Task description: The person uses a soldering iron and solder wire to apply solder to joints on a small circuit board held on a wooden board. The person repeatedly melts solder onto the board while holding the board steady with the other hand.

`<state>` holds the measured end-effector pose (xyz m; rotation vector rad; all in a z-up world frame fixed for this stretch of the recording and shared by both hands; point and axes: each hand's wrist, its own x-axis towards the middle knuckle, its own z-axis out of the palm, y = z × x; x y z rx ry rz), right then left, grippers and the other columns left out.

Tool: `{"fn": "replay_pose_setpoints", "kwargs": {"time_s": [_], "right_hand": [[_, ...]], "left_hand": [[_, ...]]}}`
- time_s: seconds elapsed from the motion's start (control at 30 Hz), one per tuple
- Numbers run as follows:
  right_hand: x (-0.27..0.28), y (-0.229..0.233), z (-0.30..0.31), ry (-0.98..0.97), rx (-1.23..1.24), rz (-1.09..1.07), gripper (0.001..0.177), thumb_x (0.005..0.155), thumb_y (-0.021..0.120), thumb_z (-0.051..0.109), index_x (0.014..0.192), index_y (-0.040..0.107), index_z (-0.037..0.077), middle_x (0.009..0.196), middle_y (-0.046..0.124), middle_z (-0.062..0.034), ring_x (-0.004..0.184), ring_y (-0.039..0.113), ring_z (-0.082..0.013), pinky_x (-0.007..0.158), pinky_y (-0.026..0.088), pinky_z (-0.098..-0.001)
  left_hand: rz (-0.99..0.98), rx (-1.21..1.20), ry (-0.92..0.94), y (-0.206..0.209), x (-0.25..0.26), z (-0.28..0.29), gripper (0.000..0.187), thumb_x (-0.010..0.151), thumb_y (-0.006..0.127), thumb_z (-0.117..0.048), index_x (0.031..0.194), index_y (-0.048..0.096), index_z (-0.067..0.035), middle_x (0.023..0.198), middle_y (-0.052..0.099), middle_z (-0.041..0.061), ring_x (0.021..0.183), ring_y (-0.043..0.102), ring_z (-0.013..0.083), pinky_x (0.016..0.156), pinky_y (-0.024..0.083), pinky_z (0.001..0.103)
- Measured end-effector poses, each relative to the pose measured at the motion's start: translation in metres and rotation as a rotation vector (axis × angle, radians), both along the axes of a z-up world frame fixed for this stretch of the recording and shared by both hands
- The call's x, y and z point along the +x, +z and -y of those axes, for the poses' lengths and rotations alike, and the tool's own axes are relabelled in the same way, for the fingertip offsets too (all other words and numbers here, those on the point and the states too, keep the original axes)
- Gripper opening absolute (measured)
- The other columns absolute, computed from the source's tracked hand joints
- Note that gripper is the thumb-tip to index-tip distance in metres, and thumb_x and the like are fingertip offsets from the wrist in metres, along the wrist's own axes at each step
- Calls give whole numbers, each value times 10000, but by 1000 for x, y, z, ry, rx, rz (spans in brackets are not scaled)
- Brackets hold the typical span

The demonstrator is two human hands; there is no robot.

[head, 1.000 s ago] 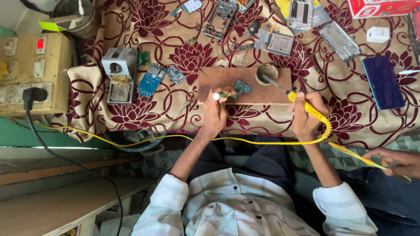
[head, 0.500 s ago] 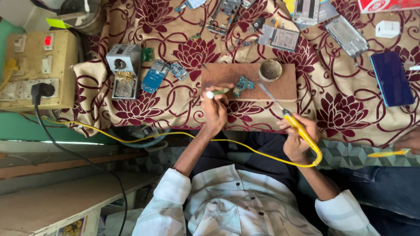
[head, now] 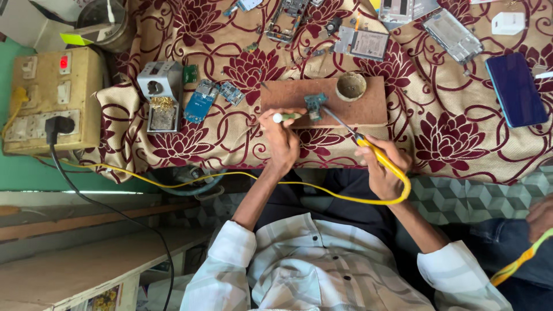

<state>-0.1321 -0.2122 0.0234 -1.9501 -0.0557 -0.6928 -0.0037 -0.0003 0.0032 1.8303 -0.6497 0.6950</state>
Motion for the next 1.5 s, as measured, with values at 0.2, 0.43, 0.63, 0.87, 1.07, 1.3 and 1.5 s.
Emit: {"fn": "replay_pose_setpoints", "kwargs": {"time_s": [0.2, 0.43, 0.63, 0.87, 1.07, 1.3, 1.5], "right_hand": [[-1, -13, 1, -13, 58, 64, 224, 1086, 581, 82, 1247, 586, -72, 1000, 751, -152, 815, 715, -142, 768, 584, -272], [-8, -14, -3, 98, -92, 168, 284, 1054, 634, 194, 1180, 592, -57, 953, 754, -140, 857, 750, -178, 750, 598, -292], [-13, -7, -5, 54, -55, 26, 201, 1051, 636, 130, 1138, 612, -49, 931, 769, -110, 771, 747, -157, 697, 591, -272], [-13, -3, -4, 59, -108, 126, 178, 1052, 635, 109, 1127, 600, -48, 943, 756, -133, 795, 756, -174, 711, 600, -274], [-13, -6, 1, 16, -157, 174, 215, 1049, 617, 100, 1188, 559, -54, 973, 758, -148, 804, 749, -187, 730, 587, -288], [-5, -16, 7, -14, -57, 211, 202, 1115, 540, 29, 1280, 470, -64, 1059, 734, -230, 856, 736, -208, 789, 595, -306], [2, -37, 11, 49, 230, 253, 328, 1125, 538, 227, 1303, 456, -36, 949, 665, -200, 820, 695, -251, 796, 592, -342]], "left_hand": [[-99, -241, -162, -19, 6, 8, 273, 1032, 328, 168, 1217, 424, -8, 1220, 715, 157, 1061, 735, 297, 928, 561, 368], [-7, 28, 127, -6, 9, 0, 579, 721, 437, 199, 1283, 449, 60, 1189, 606, 235, 1095, 583, 378, 951, 496, 413], [-141, -154, 13, -2, 2, 4, 466, 826, 372, 215, 1244, 470, 33, 1202, 651, 207, 1126, 674, 294, 970, 535, 359], [-183, -217, 67, 1, 5, 2, 357, 946, 370, 184, 1257, 475, 42, 1126, 657, 199, 998, 684, 251, 927, 543, 340], [-218, -189, 18, -3, 4, 3, 421, 852, 332, 166, 1232, 449, 26, 1146, 684, 211, 995, 706, 271, 880, 585, 347], [-161, -197, -161, -9, 11, 2, 310, 1006, 318, 203, 1227, 419, 10, 1215, 690, 205, 1049, 711, 254, 964, 582, 353], [-224, -81, -120, -5, 6, 0, 400, 868, 345, 207, 1205, 434, 11, 1185, 705, 186, 844, 665, 215, 782, 563, 305]]}}
